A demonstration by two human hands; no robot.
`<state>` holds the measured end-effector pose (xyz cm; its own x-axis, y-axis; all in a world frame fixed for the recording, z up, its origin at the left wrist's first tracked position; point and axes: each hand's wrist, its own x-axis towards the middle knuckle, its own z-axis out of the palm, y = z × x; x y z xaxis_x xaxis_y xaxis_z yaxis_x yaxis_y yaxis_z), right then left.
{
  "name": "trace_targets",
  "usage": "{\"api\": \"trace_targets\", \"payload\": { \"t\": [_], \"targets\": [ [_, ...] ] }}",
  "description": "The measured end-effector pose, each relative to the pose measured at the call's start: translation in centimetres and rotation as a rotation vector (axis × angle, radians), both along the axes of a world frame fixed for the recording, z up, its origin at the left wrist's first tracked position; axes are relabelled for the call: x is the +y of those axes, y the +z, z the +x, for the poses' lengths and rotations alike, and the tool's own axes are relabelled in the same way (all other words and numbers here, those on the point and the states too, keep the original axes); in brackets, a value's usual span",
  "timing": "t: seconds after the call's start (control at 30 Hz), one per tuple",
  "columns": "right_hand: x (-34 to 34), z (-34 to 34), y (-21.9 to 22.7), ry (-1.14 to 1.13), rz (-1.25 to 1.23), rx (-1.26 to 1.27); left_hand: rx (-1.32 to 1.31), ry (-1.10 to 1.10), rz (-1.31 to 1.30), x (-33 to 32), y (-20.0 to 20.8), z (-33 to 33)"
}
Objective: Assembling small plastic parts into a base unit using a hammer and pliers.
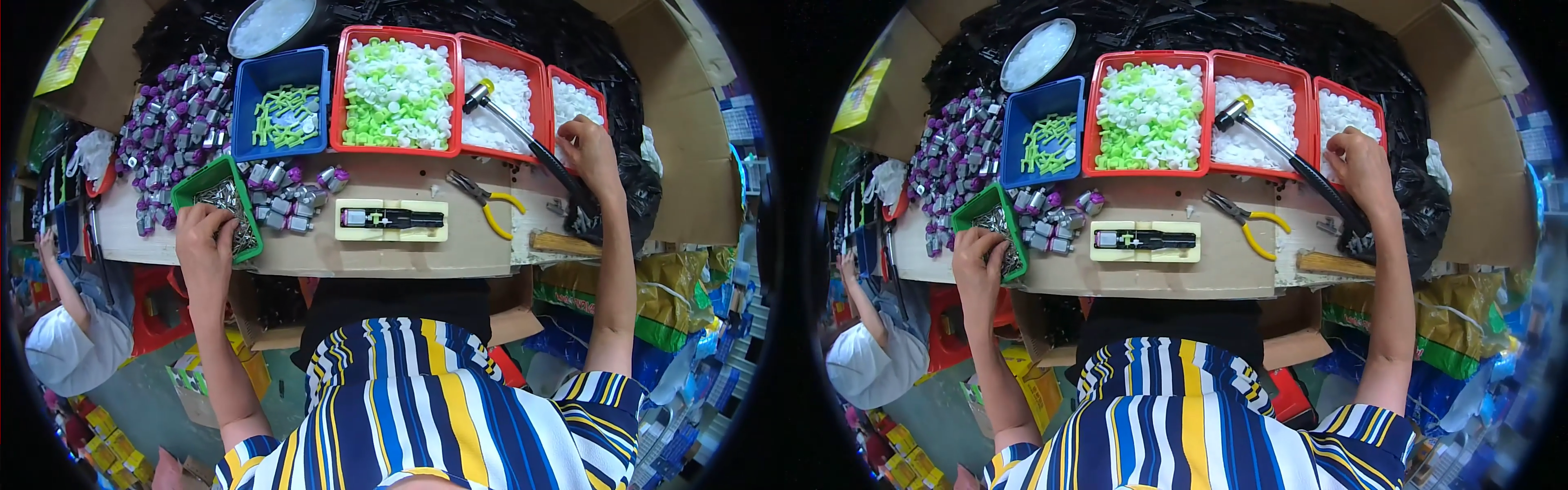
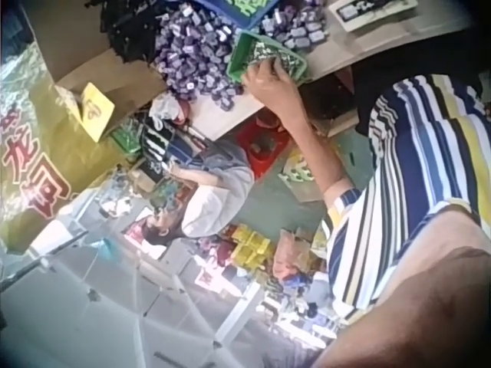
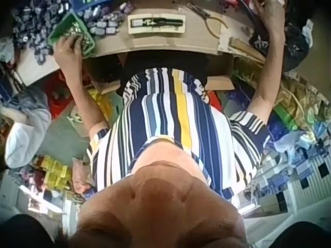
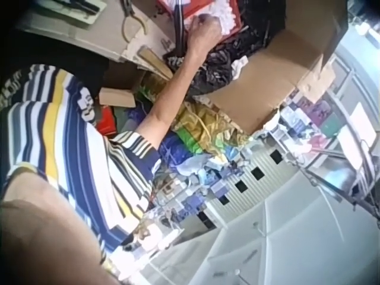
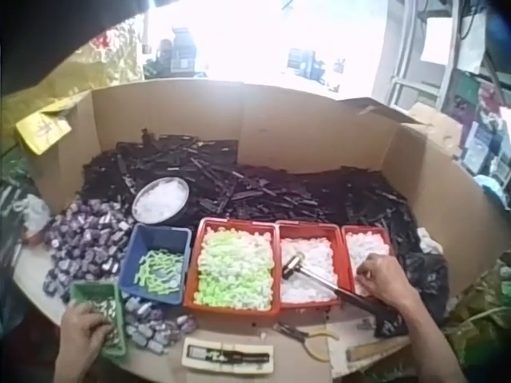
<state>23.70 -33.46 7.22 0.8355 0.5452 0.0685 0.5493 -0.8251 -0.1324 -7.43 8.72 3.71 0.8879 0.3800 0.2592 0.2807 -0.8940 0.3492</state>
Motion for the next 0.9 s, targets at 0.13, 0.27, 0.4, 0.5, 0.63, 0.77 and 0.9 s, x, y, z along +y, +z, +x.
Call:
{"api": "trace_targets", "payload": {
  "t": [0.13,0.27,0.4,0.5,0.63,0.77,0.9],
  "targets": [
    [0.4,-0.1,0.1,0.010,-0.010,-0.010,-0.041,-0.011,-0.075,0.7,-0.2,0.1],
    [0.4,0.2,-0.3,-0.029,0.011,0.049,-0.072,-0.008,-0.088,0.9,-0.5,-0.3],
    [0.2,0.5,-0.8,0.008,0.064,-0.004,-0.060,-0.023,-0.073,0.5,-0.3,0.3],
    [-0.7,0.8,-0.7,-0.004,0.151,0.032,-0.037,-0.041,-0.067,0.7,-0.2,0.3],
    [-1.7,0.6,0.2,-0.091,0.386,0.131,-0.022,-0.036,-0.091,0.7,-0.2,0.4],
    [-2.1,-0.1,0.3,-0.110,0.679,0.277,-0.099,-0.019,-0.108,0.4,0.3,0.0],
    [0.1,-3.4,1.9,-0.080,0.991,0.494,-0.236,0.016,-0.108,-0.7,1.3,0.0]
  ]
}}
